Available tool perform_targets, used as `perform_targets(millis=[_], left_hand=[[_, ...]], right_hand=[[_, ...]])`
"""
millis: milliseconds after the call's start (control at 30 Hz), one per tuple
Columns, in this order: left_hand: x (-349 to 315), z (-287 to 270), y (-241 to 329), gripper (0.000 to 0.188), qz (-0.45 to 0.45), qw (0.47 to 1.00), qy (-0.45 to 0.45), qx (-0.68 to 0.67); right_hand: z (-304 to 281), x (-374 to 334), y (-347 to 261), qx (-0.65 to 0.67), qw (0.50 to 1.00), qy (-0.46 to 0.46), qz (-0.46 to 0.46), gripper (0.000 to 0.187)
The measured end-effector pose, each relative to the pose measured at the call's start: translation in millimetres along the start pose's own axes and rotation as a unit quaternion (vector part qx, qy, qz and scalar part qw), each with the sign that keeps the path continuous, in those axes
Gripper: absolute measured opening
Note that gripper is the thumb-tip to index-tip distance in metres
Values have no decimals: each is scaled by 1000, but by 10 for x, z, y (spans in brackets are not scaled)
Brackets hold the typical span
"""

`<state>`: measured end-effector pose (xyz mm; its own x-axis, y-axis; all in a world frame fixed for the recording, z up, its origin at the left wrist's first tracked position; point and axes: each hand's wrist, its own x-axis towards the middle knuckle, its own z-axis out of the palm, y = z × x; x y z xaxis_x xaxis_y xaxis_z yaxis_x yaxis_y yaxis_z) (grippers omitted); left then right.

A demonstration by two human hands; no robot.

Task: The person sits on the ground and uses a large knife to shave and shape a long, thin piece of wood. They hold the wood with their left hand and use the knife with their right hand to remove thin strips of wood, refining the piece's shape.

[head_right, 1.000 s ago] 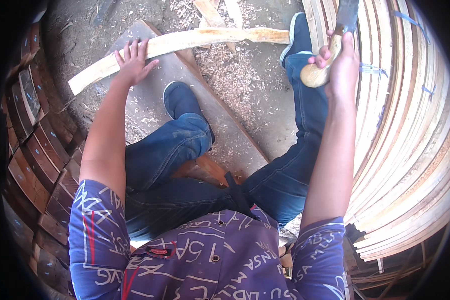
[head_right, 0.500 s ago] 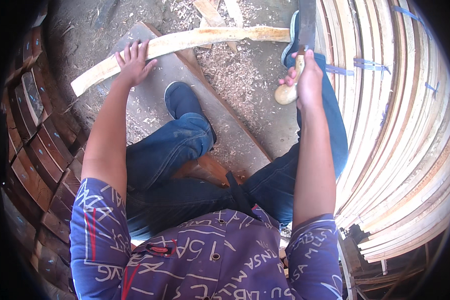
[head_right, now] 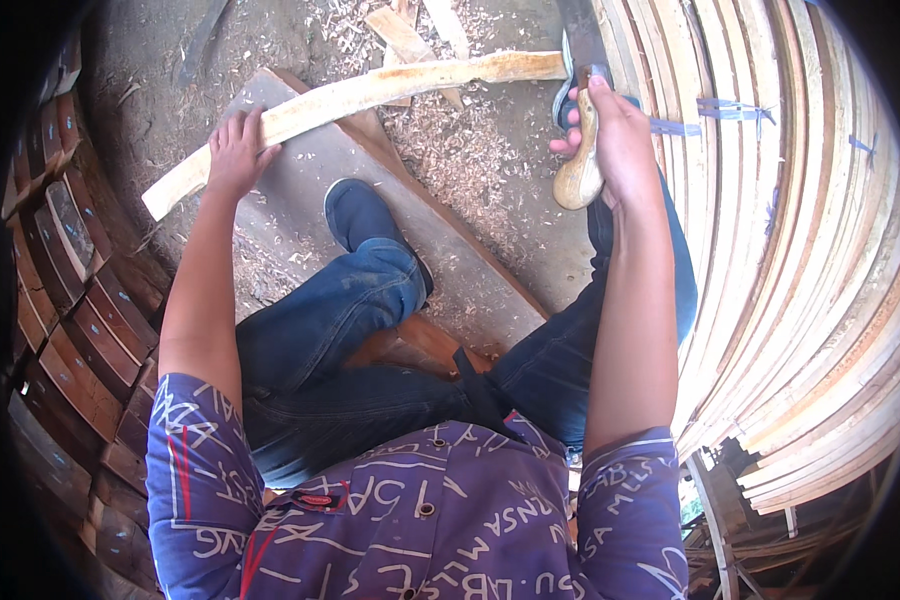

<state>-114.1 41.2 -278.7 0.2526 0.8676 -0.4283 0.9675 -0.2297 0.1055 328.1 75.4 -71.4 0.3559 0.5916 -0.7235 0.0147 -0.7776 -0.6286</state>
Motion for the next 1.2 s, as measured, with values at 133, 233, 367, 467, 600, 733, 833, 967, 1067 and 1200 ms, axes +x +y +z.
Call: perform_targets(millis=[133,233,367,467,600,733,833,967,1067,1200], left_hand=[[197,-240,152,65,88,991,-8,102],[286,-244,152,61,127,989,-14,73],[189,-188,78,60,119,993,12,25],[187,-165,33,58,130,991,26,26],[188,-136,31,56,120,992,27,7],[242,-126,40,55,138,989,50,-16],[274,-61,30,55,143,988,61,-22],[190,-74,7,56,135,989,61,-21],[169,-80,-5,57,127,990,59,-2],[219,-78,16,57,132,990,56,-1]], right_hand=[[166,107,512,51,999,-1,10,25],[137,145,1255,16,981,-26,192,31],[116,17,811,37,968,-35,247,43],[-49,84,340,24,980,-41,194,47],[-134,250,104,34,998,26,49,45],[214,221,773,-13,996,48,72,47],[269,2,957,-84,967,-65,233,43],[149,-80,356,-79,974,-57,202,43],[100,-74,12,-22,992,-35,120,44],[249,37,341,21,996,35,78,44]])
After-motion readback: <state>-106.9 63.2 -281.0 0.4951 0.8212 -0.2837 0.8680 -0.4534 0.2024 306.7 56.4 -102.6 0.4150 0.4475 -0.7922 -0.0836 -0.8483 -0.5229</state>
